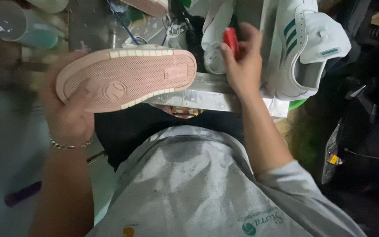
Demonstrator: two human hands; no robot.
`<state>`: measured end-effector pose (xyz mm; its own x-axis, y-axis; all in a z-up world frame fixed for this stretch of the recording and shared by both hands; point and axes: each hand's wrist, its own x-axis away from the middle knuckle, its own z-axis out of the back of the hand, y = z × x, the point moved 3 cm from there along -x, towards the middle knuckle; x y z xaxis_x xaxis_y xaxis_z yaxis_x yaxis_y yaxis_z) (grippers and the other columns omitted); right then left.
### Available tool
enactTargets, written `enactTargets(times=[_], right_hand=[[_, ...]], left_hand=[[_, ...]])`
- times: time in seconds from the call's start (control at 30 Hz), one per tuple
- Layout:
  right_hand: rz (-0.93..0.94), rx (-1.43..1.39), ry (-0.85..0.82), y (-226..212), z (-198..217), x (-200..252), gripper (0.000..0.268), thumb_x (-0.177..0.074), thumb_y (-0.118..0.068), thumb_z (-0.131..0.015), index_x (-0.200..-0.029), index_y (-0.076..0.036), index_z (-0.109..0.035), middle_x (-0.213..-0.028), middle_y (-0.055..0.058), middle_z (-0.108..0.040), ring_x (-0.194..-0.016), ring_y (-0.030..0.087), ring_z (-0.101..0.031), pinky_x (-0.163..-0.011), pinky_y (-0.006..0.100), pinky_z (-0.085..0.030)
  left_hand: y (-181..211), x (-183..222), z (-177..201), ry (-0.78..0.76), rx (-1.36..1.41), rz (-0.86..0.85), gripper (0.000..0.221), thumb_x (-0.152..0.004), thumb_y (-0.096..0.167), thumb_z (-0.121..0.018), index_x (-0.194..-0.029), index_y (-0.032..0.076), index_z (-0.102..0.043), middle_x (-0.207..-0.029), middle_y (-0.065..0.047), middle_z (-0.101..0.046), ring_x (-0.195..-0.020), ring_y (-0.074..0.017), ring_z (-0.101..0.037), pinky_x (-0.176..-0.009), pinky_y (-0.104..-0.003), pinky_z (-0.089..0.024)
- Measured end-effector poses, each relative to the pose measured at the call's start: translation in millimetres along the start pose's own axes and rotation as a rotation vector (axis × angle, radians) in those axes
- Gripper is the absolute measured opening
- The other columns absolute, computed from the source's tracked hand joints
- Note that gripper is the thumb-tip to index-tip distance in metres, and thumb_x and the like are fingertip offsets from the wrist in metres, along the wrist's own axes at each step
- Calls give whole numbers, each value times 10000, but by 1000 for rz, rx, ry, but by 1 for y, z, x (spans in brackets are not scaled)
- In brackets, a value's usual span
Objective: The person scrubs the sole and upper of a shoe with a brush and soapy water in a sink, rinses it under a faucet, and then scrubs the exterior and interior with a black brush.
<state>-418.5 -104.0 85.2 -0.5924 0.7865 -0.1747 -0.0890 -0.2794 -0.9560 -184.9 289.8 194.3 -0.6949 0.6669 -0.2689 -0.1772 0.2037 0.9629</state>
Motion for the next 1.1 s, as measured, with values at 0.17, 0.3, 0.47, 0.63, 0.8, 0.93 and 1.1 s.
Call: enactTargets(times=[0.17,0.3,0.47,0.63,0.8,0.93,1.1], right_hand=[[-422,1180,-694,111,-55,-58,791,-1168,-628,-702,-1639,7,-694,-1600,304,-764,-1455,519,-760,-1143,615,-634],[-6,1257,-1251,196,-93,-83,450,-1072,-359,-569,-1090,-99,-936,-1157,265,-910,-1047,502,-854,-900,617,-600],[-366,1450,-1335,202,-92,-88,289,-1071,-376,-815,-1120,-94,-859,-1155,160,-862,-1000,345,-810,-803,478,-604],[-449,1249,-999,133,-62,-84,631,-1165,-633,-721,-1341,-60,-918,-1386,214,-891,-1244,451,-848,-949,562,-634],[-450,679,-468,60,-24,-48,907,-1074,-634,-721,-1792,-92,-601,-1715,236,-730,-1533,447,-710,-1226,518,-526],[-5,-156,-255,6,-8,-21,342,-1183,-361,-640,-1444,-152,-712,-1294,2,-741,-1122,131,-662,-978,320,-515],[-131,-427,-65,-9,-4,-16,706,-1176,-795,-474,-1231,-155,-766,-1171,2,-769,-1077,127,-731,-1058,271,-551]], left_hand=[[16,9,-19,134,-116,85,481,-1211,231,-810,-1654,72,-712,-1588,-114,-769,-1439,-250,-773,-1261,-353,-641],[30,14,-31,188,-139,109,486,-1212,194,-792,-1659,37,-681,-1666,-175,-743,-1592,-333,-724,-1412,-488,-632],[51,16,-41,222,-242,183,544,-1174,300,-820,-1617,-3,-732,-1579,-168,-811,-1482,-330,-788,-1292,-463,-680],[59,25,-35,166,-383,316,689,-1120,427,-829,-1666,18,-727,-1536,-154,-842,-1414,-283,-812,-1160,-420,-682],[65,24,-42,80,-452,446,651,-999,473,-928,-1509,87,-803,-1297,-36,-862,-1150,-185,-801,-955,-351,-632],[46,34,-65,-136,-534,235,694,-926,312,-1049,-1472,75,-692,-1510,-148,-844,-1418,-333,-782,-1088,-444,-615],[8,55,-90,-114,-339,123,684,-983,148,-977,-1537,19,-596,-1806,-381,-632,-1805,-468,-540,-1438,-550,-468]])
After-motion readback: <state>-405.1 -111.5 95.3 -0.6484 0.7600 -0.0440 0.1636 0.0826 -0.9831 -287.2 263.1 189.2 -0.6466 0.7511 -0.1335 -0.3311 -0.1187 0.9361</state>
